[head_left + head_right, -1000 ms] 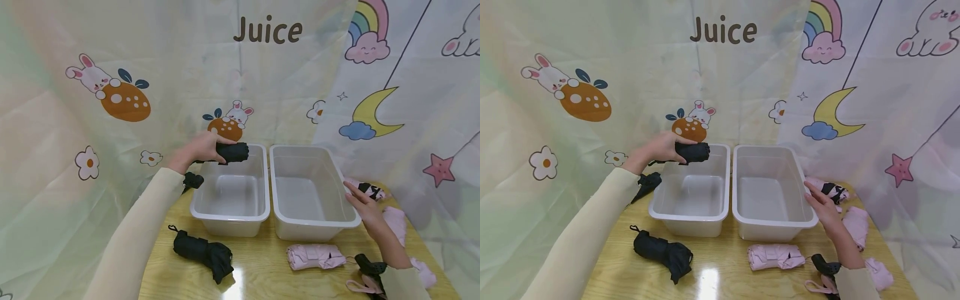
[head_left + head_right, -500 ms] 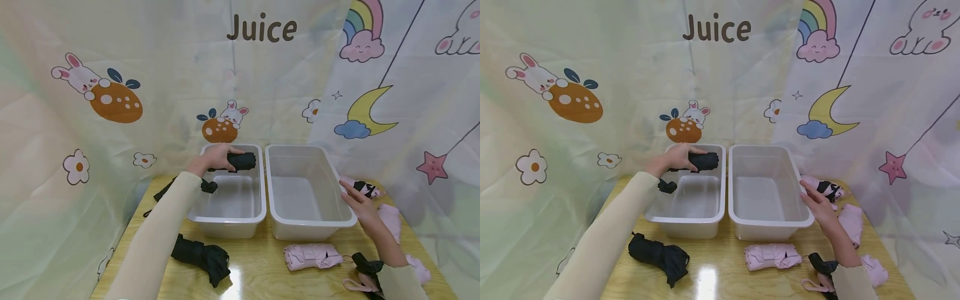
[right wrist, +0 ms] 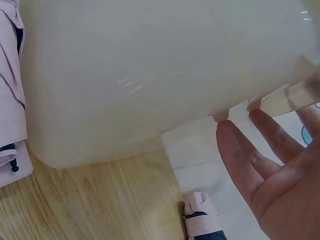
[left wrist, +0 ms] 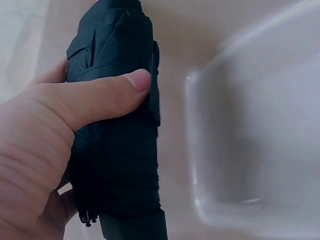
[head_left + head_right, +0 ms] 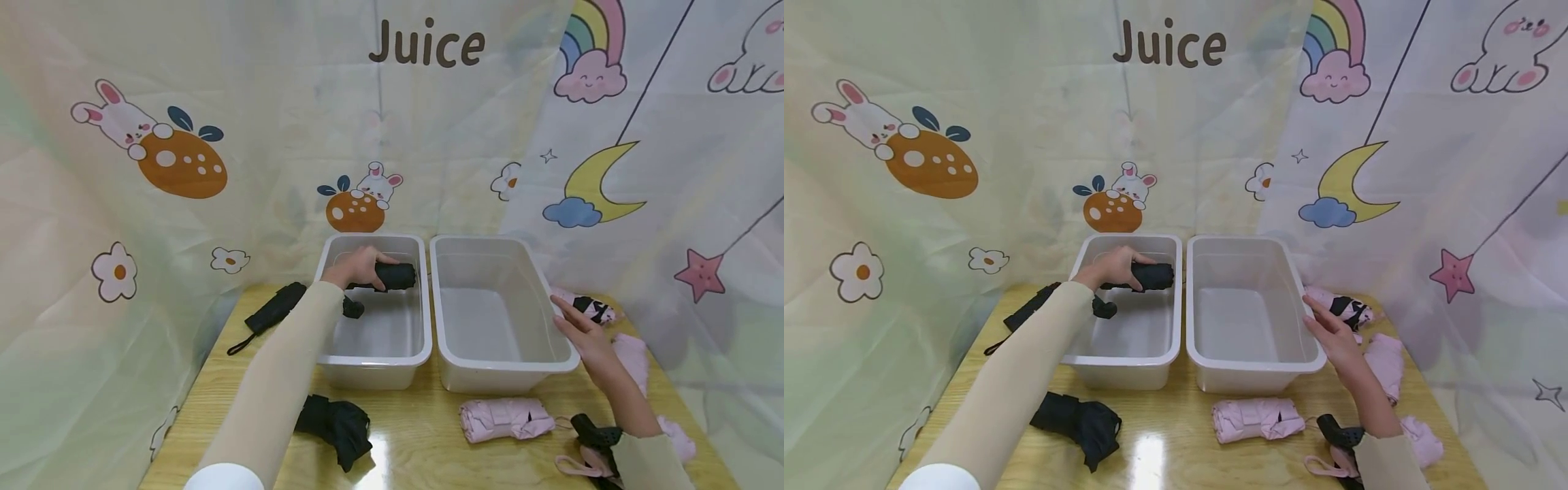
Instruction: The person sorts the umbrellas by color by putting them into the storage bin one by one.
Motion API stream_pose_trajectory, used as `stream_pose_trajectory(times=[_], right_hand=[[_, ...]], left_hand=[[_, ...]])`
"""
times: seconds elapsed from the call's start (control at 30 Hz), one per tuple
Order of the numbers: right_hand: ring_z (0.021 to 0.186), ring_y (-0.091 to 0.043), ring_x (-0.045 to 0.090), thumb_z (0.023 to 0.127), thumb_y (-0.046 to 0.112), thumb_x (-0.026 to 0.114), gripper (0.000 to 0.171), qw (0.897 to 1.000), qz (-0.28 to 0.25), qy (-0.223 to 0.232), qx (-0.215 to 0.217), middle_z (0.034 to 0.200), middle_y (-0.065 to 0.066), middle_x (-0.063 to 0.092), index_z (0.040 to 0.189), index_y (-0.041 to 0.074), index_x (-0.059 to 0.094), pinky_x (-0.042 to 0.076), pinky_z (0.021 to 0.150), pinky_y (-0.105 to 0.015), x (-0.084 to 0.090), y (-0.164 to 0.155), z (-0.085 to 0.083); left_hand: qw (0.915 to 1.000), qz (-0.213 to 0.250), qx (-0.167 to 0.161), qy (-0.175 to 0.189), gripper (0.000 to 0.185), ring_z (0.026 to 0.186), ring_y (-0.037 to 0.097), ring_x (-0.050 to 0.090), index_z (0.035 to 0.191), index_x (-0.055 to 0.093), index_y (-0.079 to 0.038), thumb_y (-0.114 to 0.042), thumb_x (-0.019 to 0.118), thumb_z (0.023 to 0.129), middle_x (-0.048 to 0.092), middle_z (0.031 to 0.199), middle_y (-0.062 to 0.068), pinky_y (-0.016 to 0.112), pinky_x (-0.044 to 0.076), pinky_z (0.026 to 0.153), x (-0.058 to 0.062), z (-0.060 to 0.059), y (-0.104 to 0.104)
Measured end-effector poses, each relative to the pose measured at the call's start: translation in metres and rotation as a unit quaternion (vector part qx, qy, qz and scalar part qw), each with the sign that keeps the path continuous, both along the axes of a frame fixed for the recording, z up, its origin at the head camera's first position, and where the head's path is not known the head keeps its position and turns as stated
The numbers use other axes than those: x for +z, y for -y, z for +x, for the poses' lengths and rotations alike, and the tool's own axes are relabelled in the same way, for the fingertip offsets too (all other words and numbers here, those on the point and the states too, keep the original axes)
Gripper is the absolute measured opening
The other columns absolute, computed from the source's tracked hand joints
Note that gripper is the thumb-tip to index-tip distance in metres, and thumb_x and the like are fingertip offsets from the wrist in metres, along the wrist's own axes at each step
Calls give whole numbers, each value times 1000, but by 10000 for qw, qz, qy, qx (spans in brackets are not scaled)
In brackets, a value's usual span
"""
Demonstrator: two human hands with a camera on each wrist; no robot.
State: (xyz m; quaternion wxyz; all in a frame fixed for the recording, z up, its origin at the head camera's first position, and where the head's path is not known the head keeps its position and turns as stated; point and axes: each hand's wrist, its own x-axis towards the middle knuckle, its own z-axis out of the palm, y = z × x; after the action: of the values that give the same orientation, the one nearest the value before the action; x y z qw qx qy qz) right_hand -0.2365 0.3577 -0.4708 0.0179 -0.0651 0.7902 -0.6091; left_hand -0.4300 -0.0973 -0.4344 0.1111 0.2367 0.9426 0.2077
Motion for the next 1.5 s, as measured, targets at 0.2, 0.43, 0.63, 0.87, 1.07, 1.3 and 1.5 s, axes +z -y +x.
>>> stream_pose_trajectory(times=[0.2,0.43,0.63,0.87,1.07,1.3,1.5], right_hand=[[126,-1,38,104,28,46,56,10000,88,16,-42,160,-18,9,156,21,24,48,82,-17,-2,-2,2],[120,8,40,105,23,46,55,9999,-129,-84,62,160,-17,9,156,18,25,49,81,-18,-3,-1,-1],[114,12,43,104,23,46,55,9999,-103,-119,0,160,-15,12,155,17,26,49,81,-18,-3,-1,1],[116,11,41,104,25,47,54,9997,144,-170,-80,159,-13,17,155,18,28,49,81,-19,-3,0,3],[113,9,47,105,24,46,54,9998,60,-211,-11,159,-13,19,155,17,27,51,80,-21,-6,0,1],[112,8,49,105,25,45,54,9997,97,-233,15,158,-13,20,155,17,27,50,80,-21,-4,2,-1],[110,9,49,105,25,45,54,9998,115,-159,-63,158,-14,19,155,17,27,51,79,-22,-3,1,3]], left_hand=[[9993,339,17,164,67,110,21,52,126,65,-39,-15,90,69,58,133,0,36,45,92,-26,-9,-3],[9999,-7,-161,27,69,114,20,53,126,66,-36,-17,92,66,59,132,0,34,43,96,-46,-14,-3],[9998,-97,-154,106,68,111,19,53,125,67,-37,-16,92,65,60,131,0,34,43,94,-55,-15,-4],[9990,-343,-73,291,68,117,18,51,128,64,-37,-21,91,68,56,136,0,33,42,96,-71,-17,0],[9983,-468,-47,358,64,124,20,48,132,63,-29,-18,87,73,55,138,1,36,40,101,-64,-18,0],[9976,-71,-239,646,53,122,23,53,133,60,-8,-12,78,83,60,131,6,36,44,97,-28,-8,6],[9896,1112,-726,558,41,118,29,56,132,60,-2,-5,64,91,61,130,12,36,48,92,31,10,21]])
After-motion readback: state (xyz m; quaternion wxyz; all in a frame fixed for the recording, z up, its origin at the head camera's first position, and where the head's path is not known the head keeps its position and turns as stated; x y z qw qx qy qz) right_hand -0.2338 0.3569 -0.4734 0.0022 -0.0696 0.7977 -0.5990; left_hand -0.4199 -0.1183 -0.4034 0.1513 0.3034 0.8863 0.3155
